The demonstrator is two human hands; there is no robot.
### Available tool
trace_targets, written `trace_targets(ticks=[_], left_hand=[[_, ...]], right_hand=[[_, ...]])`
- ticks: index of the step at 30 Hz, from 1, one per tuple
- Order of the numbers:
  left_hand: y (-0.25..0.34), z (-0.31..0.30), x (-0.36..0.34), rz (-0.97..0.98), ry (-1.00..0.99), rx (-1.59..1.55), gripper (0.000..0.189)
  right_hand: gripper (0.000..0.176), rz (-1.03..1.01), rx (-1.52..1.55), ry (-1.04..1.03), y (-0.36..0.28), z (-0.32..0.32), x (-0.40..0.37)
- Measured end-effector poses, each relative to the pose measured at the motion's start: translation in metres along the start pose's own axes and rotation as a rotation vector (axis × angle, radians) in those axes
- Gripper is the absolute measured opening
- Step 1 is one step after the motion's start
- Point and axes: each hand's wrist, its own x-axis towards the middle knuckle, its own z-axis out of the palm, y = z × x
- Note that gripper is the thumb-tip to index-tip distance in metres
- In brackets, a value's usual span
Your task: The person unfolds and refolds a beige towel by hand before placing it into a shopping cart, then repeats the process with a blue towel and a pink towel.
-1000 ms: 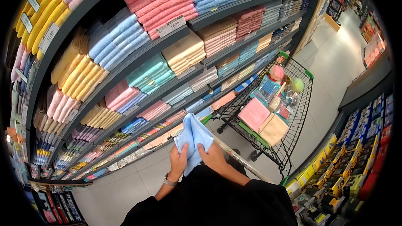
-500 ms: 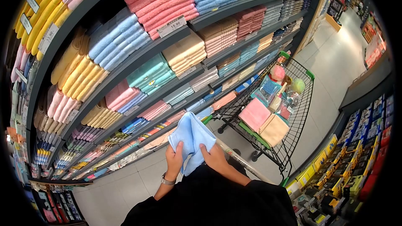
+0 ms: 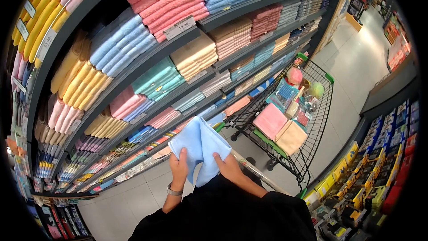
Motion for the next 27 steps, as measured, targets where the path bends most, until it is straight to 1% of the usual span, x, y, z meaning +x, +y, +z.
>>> trace_targets(ticks=[3,6,9,11,12,13,14,16,18,21,24,27], left_hand=[[-0.003,-0.013,0.008,0.0,0.064,0.003,0.026],[-0.003,-0.026,0.018,0.0,0.147,-0.036,0.025],[-0.006,-0.042,0.026,0.003,0.232,-0.107,0.026],[-0.013,-0.055,0.032,-0.012,0.283,-0.12,0.026],[-0.011,-0.06,0.035,-0.003,0.282,-0.093,0.026],[-0.008,-0.066,0.037,0.005,0.281,-0.067,0.026],[-0.006,-0.072,0.04,0.013,0.28,-0.041,0.026],[-0.012,-0.089,0.043,0.025,0.245,0.043,0.025],[-0.015,-0.1,0.045,0.048,0.174,0.134,0.024],[-0.02,-0.105,0.047,0.077,0.142,0.162,0.023],[-0.02,-0.102,0.049,0.089,0.177,0.132,0.024],[-0.013,-0.099,0.048,0.062,0.182,0.085,0.026]], right_hand=[[0.038,-0.002,0.128,0.002,0.002,-0.001,0.0],[0.038,0.074,0.203,0.014,0.001,-0.007,0.0],[0.036,0.175,0.285,0.072,-0.008,-0.016,0.001],[0.034,0.139,0.216,0.122,0.001,-0.027,0.007],[0.033,0.121,0.182,0.146,-0.001,-0.033,0.011],[0.03,0.126,0.224,0.183,-0.003,-0.039,0.015],[0.03,0.182,0.246,0.255,-0.007,-0.048,0.015],[0.028,0.135,0.287,0.308,-0.013,-0.067,0.023],[0.028,0.073,0.273,0.281,-0.022,-0.08,0.027],[0.028,0.018,0.292,0.26,-0.039,-0.086,0.033],[0.028,-0.016,0.333,0.257,-0.053,-0.085,0.035],[0.027,-0.023,0.332,0.263,-0.06,-0.086,0.035]])
